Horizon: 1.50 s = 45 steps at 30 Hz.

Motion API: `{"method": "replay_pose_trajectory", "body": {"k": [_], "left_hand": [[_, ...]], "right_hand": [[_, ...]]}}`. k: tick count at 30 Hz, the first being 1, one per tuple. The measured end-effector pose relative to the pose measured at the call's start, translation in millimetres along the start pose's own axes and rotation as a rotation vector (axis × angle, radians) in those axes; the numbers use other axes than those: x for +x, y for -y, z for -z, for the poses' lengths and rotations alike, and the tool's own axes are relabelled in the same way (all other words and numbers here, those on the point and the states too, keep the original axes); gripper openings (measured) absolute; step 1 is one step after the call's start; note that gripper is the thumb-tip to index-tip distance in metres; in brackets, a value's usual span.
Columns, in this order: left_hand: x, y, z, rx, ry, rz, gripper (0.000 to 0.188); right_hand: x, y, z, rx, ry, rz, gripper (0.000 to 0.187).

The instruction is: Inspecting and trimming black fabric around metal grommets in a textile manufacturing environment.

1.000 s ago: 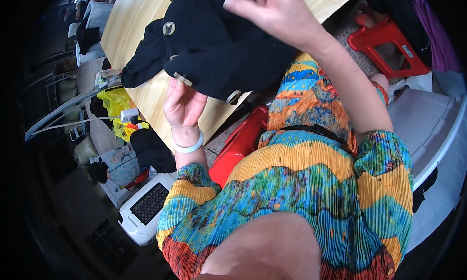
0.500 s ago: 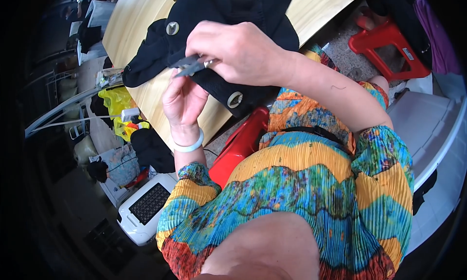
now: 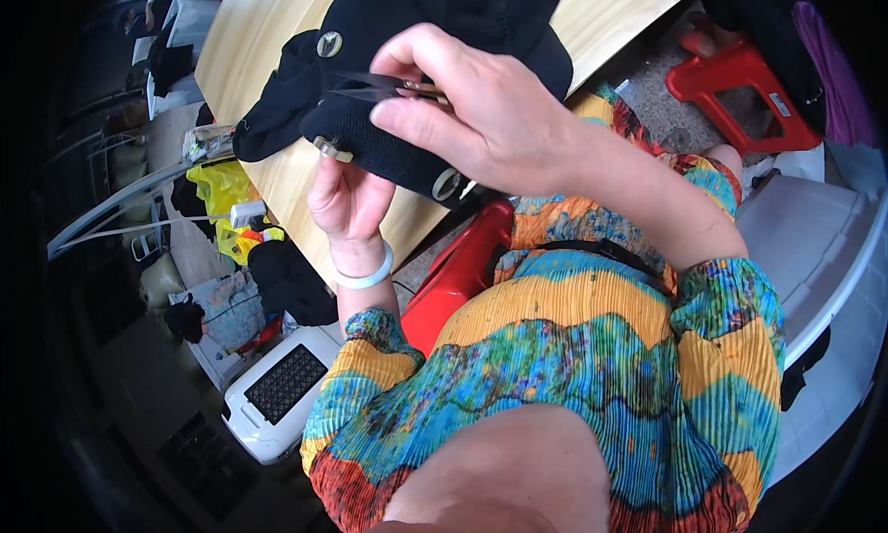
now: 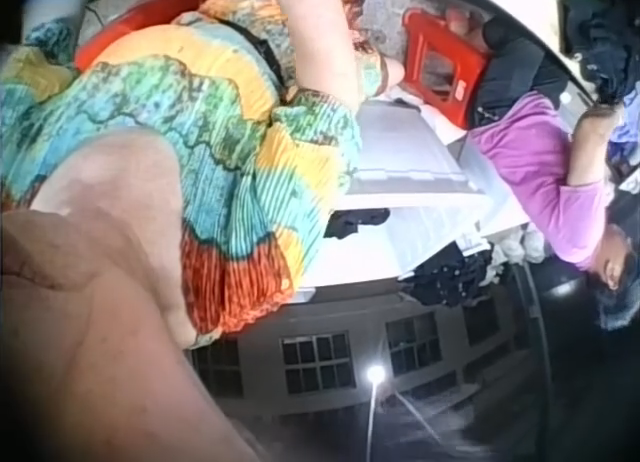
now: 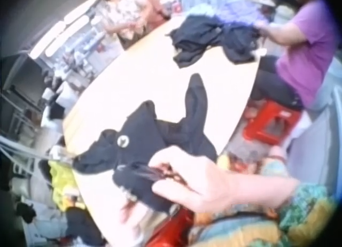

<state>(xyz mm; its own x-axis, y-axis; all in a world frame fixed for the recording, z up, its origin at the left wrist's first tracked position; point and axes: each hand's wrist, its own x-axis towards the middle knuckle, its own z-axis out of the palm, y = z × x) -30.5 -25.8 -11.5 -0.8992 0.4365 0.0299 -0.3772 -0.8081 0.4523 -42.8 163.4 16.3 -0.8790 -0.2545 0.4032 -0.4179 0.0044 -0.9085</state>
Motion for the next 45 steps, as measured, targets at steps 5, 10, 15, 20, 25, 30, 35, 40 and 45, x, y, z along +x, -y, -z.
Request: {"method": "replay_pose_trajectory", "body": {"k": [5, 10, 15, 20, 25, 30, 35, 40, 45], "left_hand": [[-2, 7, 1, 0.056, -0.024, -0.061, 0.046], [-2, 11, -1, 0.066, -0.024, -0.058, 0.04], [-3, 15, 3, 0.081, 0.011, -0.055, 0.034], [0, 20, -2, 0.061, -0.022, -0.032, 0.033], [1, 22, -3, -0.023, -0.034, -0.044, 0.048], [1, 14, 0, -0.083, -0.011, -0.029, 0.041], [6, -1, -6, -0.111, -0.053, 0.027, 0.033], [26, -15, -6, -0.138, -0.198, 0.171, 0.032], [29, -11, -34, 0.134, -0.255, -0.006, 0.037]], "right_hand": [[-20, 8, -6, 0.085, 0.069, -0.102, 0.02], [-22, 7, -8, 0.039, 0.056, -0.086, 0.019], [-23, 9, -10, -0.013, 0.062, -0.065, 0.018], [-24, 7, -12, -0.049, 0.002, -0.051, 0.017], [-19, 3, -9, -0.036, -0.122, -0.104, 0.016], [-2, -19, 9, 0.04, -0.045, -0.069, 0.033], [1, -31, 15, 0.179, 0.18, -0.112, 0.042], [8, -30, -1, 0.478, 0.083, -0.212, 0.032], [29, -9, 10, 0.692, -0.001, -0.444, 0.03]]}}
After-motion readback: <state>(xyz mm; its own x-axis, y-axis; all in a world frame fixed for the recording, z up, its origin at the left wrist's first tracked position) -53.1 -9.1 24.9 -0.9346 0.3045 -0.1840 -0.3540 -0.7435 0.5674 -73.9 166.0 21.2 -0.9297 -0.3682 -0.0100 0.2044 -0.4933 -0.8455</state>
